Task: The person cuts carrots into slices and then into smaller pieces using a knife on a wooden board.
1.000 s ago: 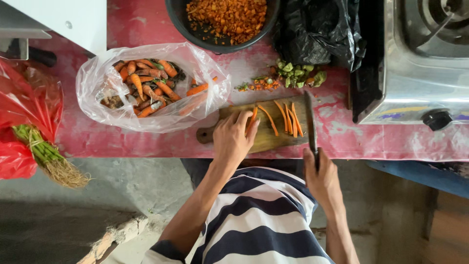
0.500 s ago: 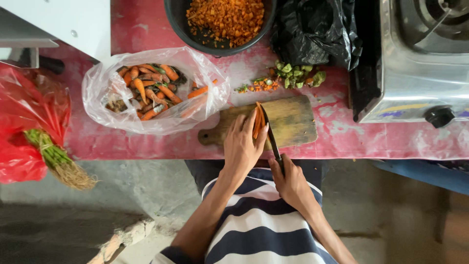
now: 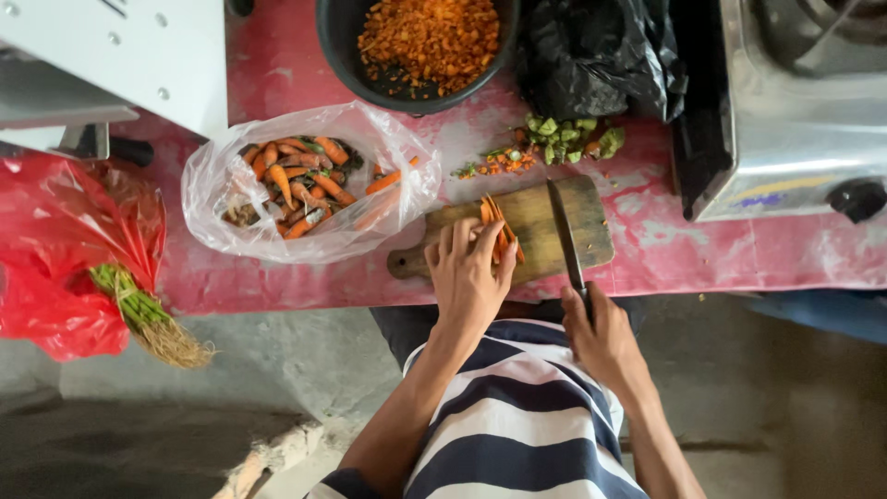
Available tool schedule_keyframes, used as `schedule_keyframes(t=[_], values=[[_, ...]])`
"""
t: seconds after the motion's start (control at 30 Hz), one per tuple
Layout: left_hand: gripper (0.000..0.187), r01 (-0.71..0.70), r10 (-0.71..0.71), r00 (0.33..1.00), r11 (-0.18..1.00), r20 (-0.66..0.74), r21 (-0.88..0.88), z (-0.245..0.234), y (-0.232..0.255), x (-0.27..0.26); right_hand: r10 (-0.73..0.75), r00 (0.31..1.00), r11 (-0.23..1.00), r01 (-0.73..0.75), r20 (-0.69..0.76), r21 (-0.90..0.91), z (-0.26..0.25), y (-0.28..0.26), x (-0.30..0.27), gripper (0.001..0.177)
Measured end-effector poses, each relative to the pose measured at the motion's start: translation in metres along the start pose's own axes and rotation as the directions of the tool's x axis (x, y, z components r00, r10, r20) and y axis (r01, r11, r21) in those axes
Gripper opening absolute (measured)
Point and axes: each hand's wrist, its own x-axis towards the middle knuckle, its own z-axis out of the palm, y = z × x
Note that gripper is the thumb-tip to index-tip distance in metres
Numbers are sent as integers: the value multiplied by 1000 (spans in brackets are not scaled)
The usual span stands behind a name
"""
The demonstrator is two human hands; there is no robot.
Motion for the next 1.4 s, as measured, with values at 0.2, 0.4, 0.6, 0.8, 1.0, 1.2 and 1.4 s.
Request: schedule_keyframes(t=[0.2,0.4,0.6,0.8,1.0,1.2,1.4], values=[[36,3,-16,998,980,62,199,9,14,4,61,998,997,-60,-21,38,-6,8,-5,39],[40,29,-43,997,981,68,194,13,13,1,35,999,999,-34,-26,11,9,37,-4,38],[31,-18,5,999,958,46,287,23,21,1,62,997,994,-65,36,91,20,53,-5,37],[31,26,-24,1000,972,-12,234,39,24,8,60,998,984,-62,15,164,13,53,4,27],[21,-127,119,989,988,82,91,35,16,10,-45,998,991,49,-34,127,-8,37,-2,26],[17,-228,230,971,973,66,-26,35,-3,8,-79,995,997,80,-59,19,-22,32,-15,29],[17,-222,228,972,971,54,-92,35,-7,6,-104,991,992,96,-88,-87,-21,27,-24,24]])
